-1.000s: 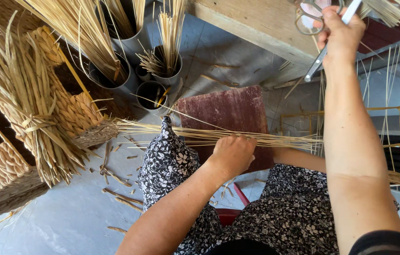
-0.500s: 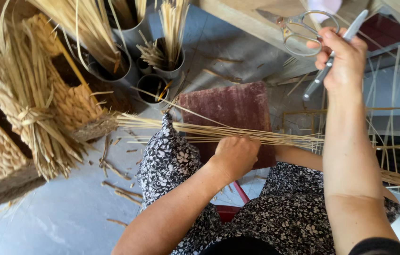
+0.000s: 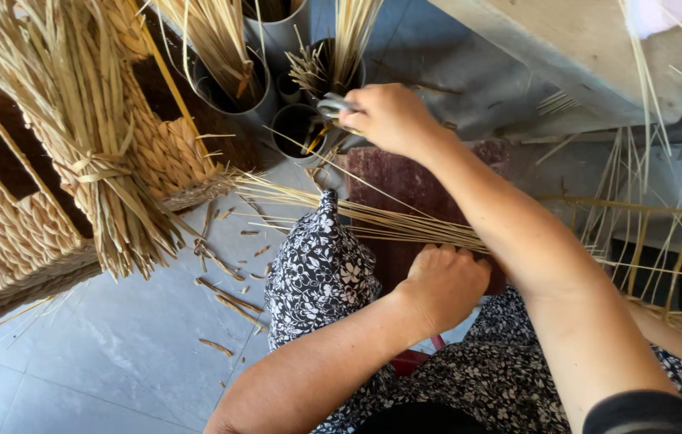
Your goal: The person sits on a low stool and uses a small knife to split and shave thin bamboo strips, drawing each strip across the blade to trim it thin. Finished strips are laid onto a growing bundle across the lap, and shavings fall to the floor.
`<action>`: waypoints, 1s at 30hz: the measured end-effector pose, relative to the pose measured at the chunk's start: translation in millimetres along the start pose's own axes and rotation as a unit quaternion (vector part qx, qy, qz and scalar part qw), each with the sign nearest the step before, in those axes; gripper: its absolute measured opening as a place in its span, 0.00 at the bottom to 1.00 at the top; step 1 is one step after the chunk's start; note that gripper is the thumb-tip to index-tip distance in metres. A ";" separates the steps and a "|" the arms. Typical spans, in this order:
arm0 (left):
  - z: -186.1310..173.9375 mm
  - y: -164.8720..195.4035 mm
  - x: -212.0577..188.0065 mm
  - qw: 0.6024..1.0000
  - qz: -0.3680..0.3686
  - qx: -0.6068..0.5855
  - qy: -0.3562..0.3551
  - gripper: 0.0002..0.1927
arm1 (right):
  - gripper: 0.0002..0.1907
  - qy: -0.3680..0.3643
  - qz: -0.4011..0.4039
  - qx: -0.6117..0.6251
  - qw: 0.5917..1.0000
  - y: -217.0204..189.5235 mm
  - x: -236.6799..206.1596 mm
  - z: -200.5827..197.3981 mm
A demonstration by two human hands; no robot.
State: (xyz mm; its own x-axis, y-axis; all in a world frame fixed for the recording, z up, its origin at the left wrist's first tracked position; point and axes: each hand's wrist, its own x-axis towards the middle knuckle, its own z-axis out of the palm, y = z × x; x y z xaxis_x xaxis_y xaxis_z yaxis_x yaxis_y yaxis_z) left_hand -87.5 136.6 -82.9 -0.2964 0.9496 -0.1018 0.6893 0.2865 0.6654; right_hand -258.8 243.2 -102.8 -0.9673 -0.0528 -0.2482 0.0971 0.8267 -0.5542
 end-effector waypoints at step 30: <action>17.6 -39.7 3.0 0.991 -0.034 0.132 -0.013 0.08 | 0.13 0.188 0.219 0.590 0.754 63.7 -306.3 48.3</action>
State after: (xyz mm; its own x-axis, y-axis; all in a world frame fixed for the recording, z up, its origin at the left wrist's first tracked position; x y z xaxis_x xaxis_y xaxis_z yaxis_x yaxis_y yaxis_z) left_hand -104.1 130.3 -122.6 -0.3338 0.9287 -0.1614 0.8178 0.3705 0.4403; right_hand 55.0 285.0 -100.4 -0.7578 0.4273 -0.4931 0.3526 -0.3677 -0.8605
